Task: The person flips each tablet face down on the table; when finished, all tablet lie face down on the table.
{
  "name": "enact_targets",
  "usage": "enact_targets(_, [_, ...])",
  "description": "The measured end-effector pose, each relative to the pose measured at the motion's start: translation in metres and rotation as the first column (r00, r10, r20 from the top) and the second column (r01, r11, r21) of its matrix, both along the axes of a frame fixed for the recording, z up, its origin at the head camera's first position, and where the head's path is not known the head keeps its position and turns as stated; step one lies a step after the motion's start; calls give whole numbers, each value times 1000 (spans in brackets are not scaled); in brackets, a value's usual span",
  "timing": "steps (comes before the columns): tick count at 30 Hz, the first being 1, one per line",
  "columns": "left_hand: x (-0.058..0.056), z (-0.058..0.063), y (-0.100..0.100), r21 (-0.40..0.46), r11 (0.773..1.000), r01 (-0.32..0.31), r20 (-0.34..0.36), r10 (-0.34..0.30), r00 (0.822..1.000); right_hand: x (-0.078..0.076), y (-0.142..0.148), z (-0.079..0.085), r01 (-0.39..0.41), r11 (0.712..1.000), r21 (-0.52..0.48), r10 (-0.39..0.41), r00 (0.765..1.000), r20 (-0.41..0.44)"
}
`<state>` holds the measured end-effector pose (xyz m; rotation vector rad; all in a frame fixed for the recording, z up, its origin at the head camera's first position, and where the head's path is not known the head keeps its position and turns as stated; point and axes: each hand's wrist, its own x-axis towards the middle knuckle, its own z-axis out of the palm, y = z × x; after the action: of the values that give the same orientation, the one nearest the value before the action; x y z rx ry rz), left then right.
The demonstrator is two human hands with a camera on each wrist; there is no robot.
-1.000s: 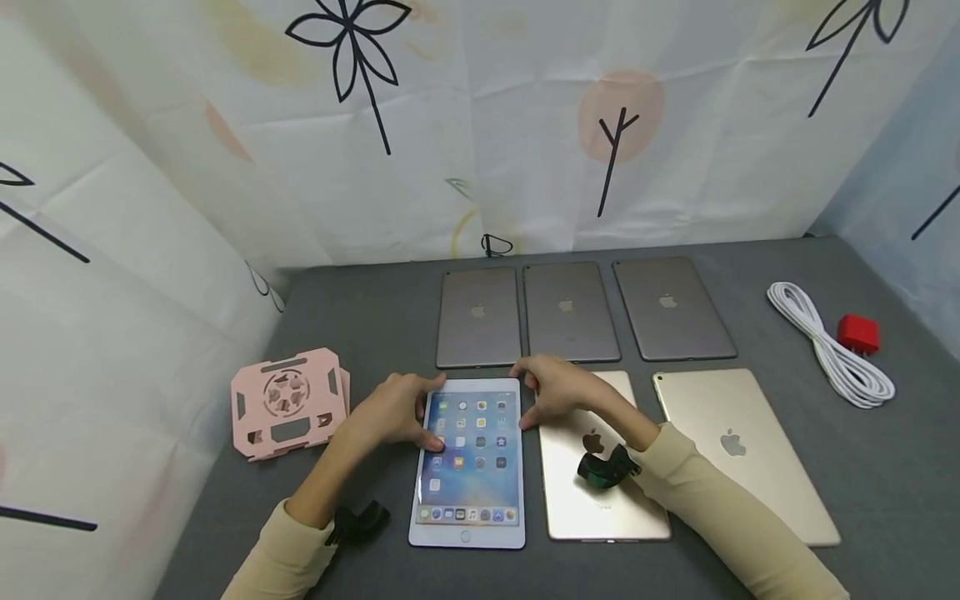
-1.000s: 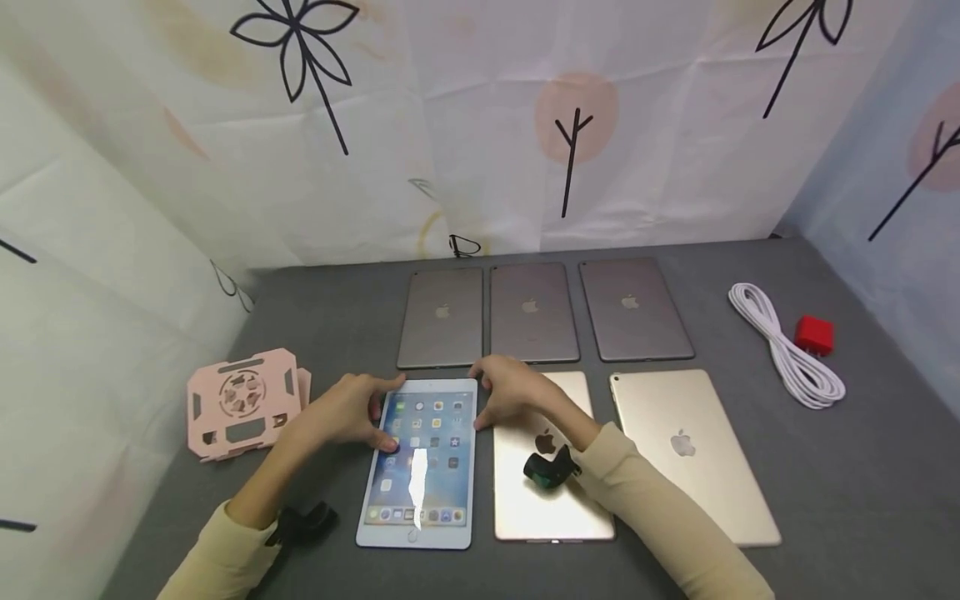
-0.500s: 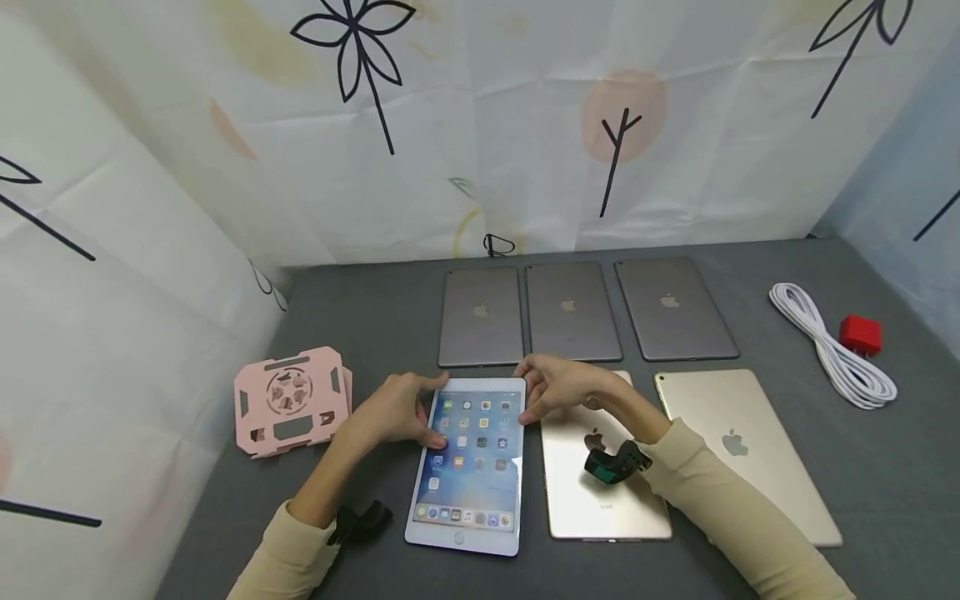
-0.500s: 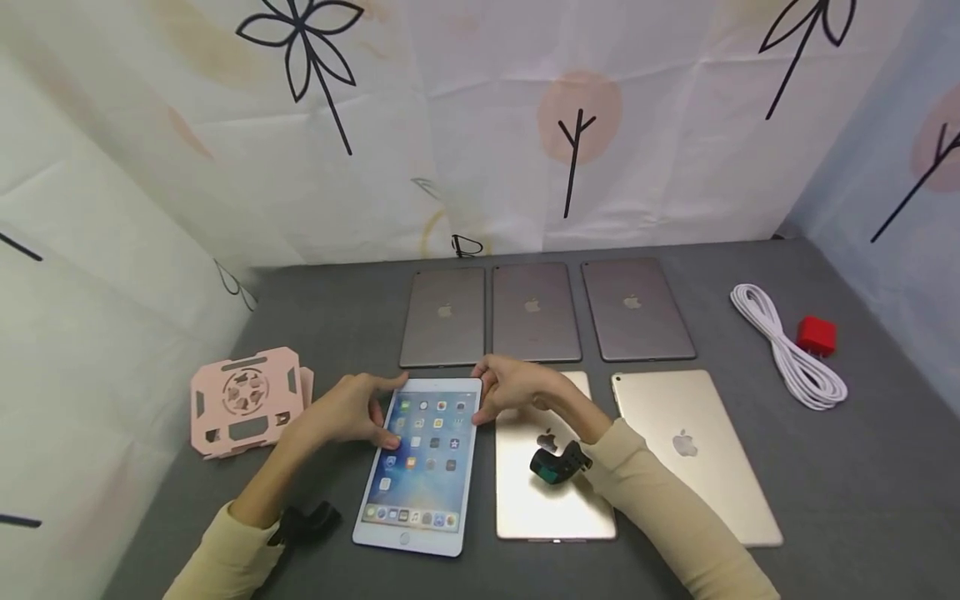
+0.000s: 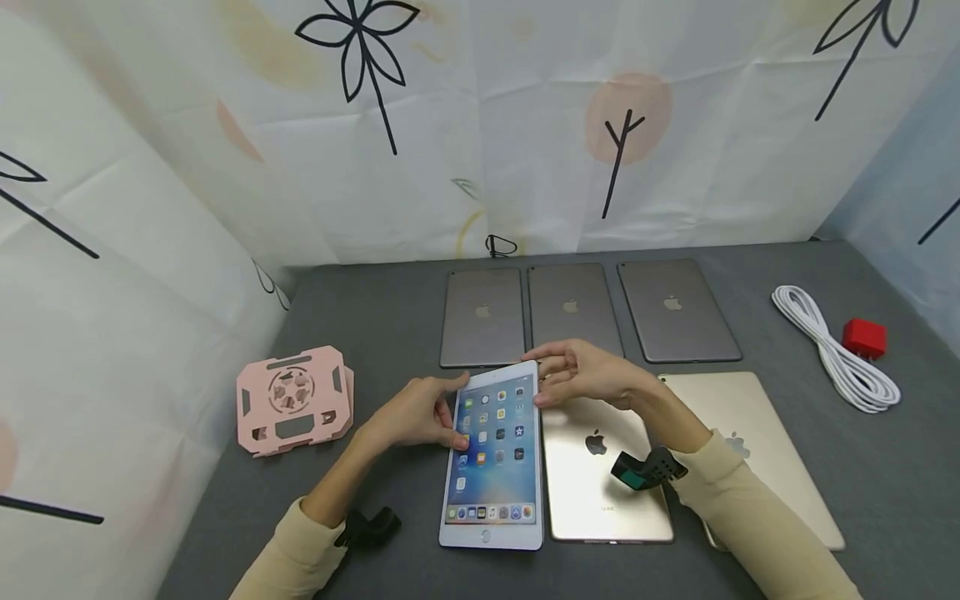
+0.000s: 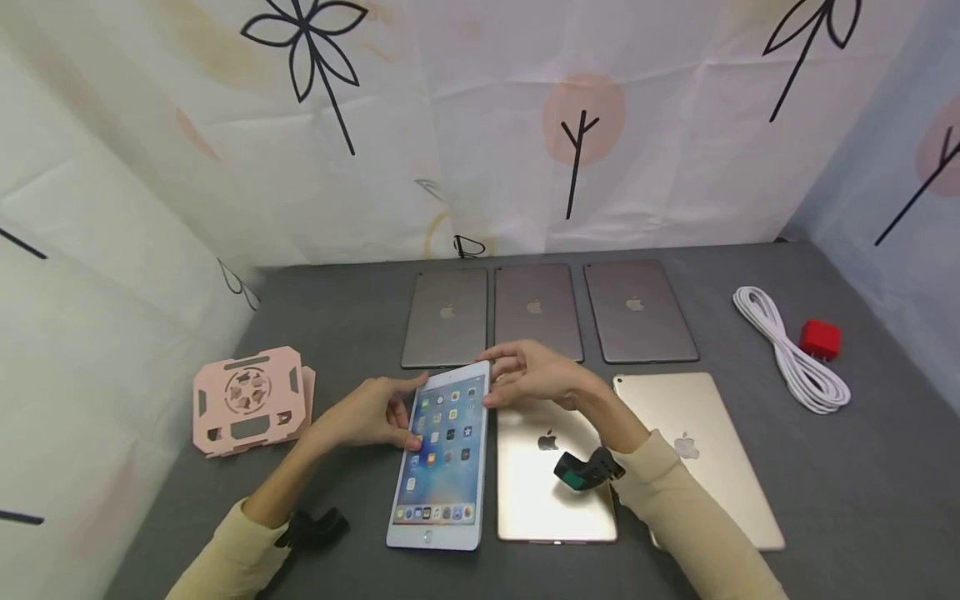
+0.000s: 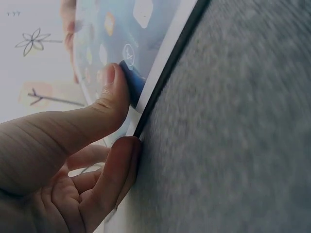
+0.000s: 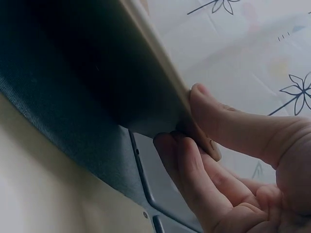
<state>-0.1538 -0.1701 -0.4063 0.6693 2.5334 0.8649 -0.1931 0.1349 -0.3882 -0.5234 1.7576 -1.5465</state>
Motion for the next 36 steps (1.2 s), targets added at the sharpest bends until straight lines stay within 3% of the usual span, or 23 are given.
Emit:
enact_targets(12, [-5, -2, 29, 70, 997, 38, 24, -40, 999, 4, 20, 7, 67, 997, -43, -70, 996, -59])
enact_targets(21, [-9, -4, 46, 78, 995, 65, 15, -66, 998, 9, 24, 12, 116, 992, -41, -119, 989, -82])
enact_targets(29, [-13, -10, 55, 126, 990, 64, 59, -72, 996, 11, 23, 18, 138, 989, -53, -143, 982, -120])
enact_targets(36, [-14, -16, 61, 156, 984, 85, 15, -89, 996, 12, 19, 21, 142, 988, -56, -148, 981, -127])
